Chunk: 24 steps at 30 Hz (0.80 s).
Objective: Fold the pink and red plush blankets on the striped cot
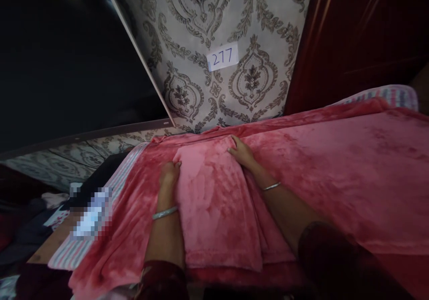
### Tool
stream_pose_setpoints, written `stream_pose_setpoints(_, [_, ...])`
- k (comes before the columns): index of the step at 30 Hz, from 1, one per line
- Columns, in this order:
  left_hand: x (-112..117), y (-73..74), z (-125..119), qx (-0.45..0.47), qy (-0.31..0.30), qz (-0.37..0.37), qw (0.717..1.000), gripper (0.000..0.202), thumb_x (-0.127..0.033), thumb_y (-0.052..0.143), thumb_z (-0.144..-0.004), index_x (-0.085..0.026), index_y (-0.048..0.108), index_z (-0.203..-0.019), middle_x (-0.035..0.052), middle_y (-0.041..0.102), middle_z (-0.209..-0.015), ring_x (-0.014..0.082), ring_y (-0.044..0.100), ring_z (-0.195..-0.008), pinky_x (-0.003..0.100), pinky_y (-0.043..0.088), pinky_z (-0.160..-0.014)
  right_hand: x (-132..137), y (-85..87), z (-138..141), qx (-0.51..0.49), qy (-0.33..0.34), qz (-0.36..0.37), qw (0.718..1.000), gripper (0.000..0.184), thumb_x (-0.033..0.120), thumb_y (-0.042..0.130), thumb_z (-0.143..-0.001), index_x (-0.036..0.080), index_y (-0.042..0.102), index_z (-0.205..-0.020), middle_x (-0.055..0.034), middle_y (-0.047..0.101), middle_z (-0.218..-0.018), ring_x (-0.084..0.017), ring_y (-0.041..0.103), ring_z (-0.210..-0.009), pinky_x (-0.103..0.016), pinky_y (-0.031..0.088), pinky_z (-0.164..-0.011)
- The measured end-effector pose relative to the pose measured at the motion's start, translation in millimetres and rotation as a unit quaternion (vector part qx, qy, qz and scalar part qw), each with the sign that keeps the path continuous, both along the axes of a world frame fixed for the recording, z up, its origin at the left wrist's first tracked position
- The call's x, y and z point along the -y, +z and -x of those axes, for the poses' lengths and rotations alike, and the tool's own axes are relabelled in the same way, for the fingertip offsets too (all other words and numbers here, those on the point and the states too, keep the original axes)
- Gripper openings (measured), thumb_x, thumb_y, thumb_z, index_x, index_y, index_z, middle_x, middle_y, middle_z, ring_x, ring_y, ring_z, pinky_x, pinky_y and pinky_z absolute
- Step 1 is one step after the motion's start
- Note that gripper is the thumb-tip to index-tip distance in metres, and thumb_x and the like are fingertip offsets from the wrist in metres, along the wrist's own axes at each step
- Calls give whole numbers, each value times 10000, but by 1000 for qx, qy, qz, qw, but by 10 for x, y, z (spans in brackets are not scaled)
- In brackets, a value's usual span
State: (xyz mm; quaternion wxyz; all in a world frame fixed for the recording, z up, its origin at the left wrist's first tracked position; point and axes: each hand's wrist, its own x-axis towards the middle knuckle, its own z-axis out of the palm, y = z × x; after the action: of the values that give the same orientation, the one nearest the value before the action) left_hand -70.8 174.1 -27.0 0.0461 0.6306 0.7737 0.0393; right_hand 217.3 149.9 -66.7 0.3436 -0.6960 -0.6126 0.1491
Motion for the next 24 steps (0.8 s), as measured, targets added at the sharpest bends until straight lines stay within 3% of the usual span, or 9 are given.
stream_pose_setpoints(7, [1, -98, -29, 4, 13, 0, 1000, 418, -386, 453, -991, -124, 701, -1203, 201, 715, -1241, 301, 688, -1125, 340, 507, -828, 7, -14, 13, 12, -12, 16, 1000, 671, 309, 556, -921, 139, 397, -1551, -116, 550, -1498, -250, 580, -1298, -318, 461, -1060])
stream_pose_setpoints(11, [47, -27, 0, 4, -1, -5, 1000, 460, -408, 413, -1009, -109, 707, -1200, 209, 711, -1245, 292, 686, -1139, 331, 508, -849, 29, 17, 29, 9, -16, 24, 1000, 660, 322, 558, -927, 164, 409, -1550, -114, 588, -1458, -268, 587, -1289, -350, 472, -1053])
stream_pose_setpoints(17, [253, 90, 101, -1, 3, 8, 1000, 539, -497, 381, -1012, -103, 747, -1041, 238, 735, -1151, 323, 707, -1077, 359, 518, -812, 43, 39, 32, 1, -17, 32, 999, 658, 327, 556, -937, 154, 406, -1554, -128, 593, -1452, -285, 593, -1285, -379, 473, -1066])
stream_pose_setpoints(24, [468, -50, 29, 3, 37, -25, 999, 448, -434, 438, -1008, -89, 646, -1203, 231, 710, -1204, 306, 698, -1069, 340, 501, -773, 20, 27, 7, -57, -2, 8, 998, 615, 404, 500, -987, 155, 424, -1544, -133, 557, -1491, -279, 561, -1331, -395, 442, -1107])
